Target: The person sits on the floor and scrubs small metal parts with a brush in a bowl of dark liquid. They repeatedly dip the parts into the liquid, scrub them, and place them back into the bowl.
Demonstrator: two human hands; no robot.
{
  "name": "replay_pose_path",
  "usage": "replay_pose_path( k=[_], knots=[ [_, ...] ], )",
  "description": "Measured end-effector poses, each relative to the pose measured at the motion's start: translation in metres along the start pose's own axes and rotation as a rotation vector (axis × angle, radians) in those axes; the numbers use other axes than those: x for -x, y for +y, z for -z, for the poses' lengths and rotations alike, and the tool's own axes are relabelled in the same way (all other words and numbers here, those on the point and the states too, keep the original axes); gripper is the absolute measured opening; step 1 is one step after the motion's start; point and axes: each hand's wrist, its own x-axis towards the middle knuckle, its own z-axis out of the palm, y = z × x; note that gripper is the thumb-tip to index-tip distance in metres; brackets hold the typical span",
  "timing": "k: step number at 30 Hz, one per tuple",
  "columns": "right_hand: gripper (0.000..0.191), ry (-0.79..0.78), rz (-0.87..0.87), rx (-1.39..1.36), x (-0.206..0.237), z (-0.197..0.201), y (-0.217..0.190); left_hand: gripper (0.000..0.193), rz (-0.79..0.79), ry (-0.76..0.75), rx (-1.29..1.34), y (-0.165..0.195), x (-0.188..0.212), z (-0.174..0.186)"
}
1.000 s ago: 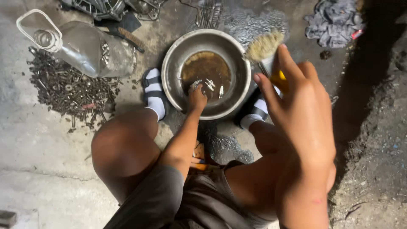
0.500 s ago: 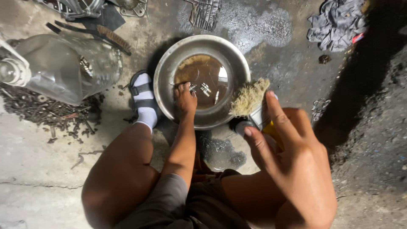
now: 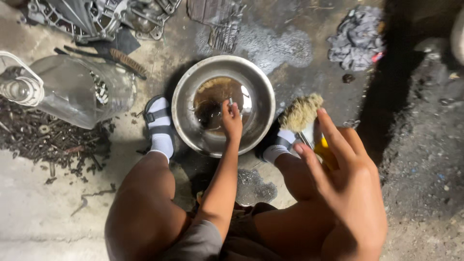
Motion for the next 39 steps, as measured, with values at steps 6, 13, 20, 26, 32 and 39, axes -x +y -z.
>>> replay_pose_path(
  k=[6,13,20,26,32,39],
  knots=[
    [0.058,0.074,0.157,0.085,0.017,0.019,0.002,0.041,0.088,-0.144,0.581,0.060,0.019,-0.020],
    [0.058,0.099,0.195,-0.043,-0.014,-0.025,0.022,0.038,0.049,-0.360,1.139,0.095,0.035,-0.010],
    [0.061,0.030,0.246,-0.113,-0.025,-0.064,0.057,0.038,0.020,-0.384,0.956,0.103,0.057,0.027],
    [0.055,0.016,0.351,-0.164,-0.030,-0.076,0.044,0.046,-0.020,-0.324,0.885,0.112,0.062,0.043],
    [0.053,0.027,0.176,-0.173,-0.020,-0.069,0.032,0.044,-0.051,-0.290,0.829,0.116,0.054,0.050],
    [0.051,0.102,0.305,-0.148,-0.025,-0.073,0.023,0.031,0.107,-0.307,0.886,0.127,0.057,0.064]
  ],
)
